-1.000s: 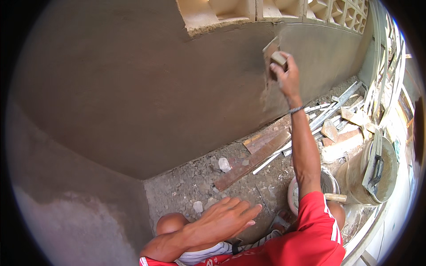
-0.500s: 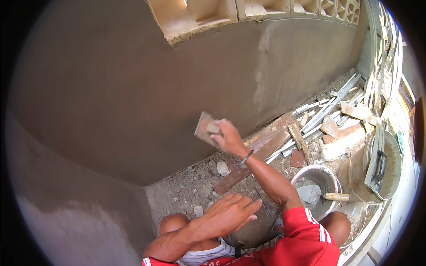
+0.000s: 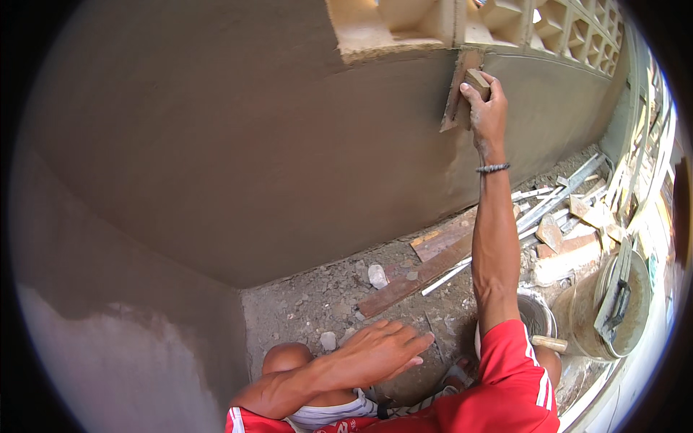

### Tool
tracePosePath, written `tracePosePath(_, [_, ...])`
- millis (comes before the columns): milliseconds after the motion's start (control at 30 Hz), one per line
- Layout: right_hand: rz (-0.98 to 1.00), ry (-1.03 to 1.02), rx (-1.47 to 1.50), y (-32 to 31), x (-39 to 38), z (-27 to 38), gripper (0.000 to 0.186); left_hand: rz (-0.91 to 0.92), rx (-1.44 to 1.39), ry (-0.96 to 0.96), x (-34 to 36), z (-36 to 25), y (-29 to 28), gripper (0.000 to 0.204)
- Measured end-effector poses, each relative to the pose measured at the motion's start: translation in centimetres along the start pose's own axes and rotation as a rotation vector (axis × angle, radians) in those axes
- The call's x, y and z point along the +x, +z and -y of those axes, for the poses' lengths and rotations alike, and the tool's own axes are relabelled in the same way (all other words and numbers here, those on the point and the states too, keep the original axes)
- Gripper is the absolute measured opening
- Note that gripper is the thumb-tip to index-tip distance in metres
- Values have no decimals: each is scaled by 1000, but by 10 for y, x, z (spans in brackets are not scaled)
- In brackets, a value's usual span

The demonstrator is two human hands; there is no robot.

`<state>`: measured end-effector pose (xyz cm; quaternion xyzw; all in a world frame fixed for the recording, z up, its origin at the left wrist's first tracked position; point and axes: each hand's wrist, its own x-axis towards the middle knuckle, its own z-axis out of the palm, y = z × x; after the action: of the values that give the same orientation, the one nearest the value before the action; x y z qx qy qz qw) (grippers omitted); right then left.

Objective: The person applies plaster to a wall using a trowel and a float, smoothing the surface. They briefly stand to retrieve a bucket of water, then resume plastering.

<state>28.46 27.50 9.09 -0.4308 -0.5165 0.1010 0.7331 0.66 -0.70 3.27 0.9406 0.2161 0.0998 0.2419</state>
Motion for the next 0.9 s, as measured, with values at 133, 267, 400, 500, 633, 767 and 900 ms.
tracePosePath(133, [47, -313, -221, 99, -102, 39, 47, -31, 27, 22, -7, -1, 2, 43])
tracePosePath(267, [345, -537, -438, 168, -222, 45, 53, -62, 39, 23, -12, -5, -3, 44])
tracePosePath(400, [934, -650, -453, 162, -320, -4, 44, -121, 67, 47, -10, -11, 2, 42])
tracePosePath(500, [952, -498, -371, 142, -286, 21, 48, -147, 94, 61, -18, -16, 2, 41])
tracePosePath(633, [412, -561, -198, 121, -128, 146, 50, -212, 29, 133, -32, -13, 1, 38])
tracePosePath(767, [86, -646, -136, 142, -16, 223, 41, -195, -8, 149, -25, 3, -3, 34])
tracePosePath(900, [61, -799, -344, 204, -12, 238, 46, -108, -15, 105, -15, 7, -13, 31])
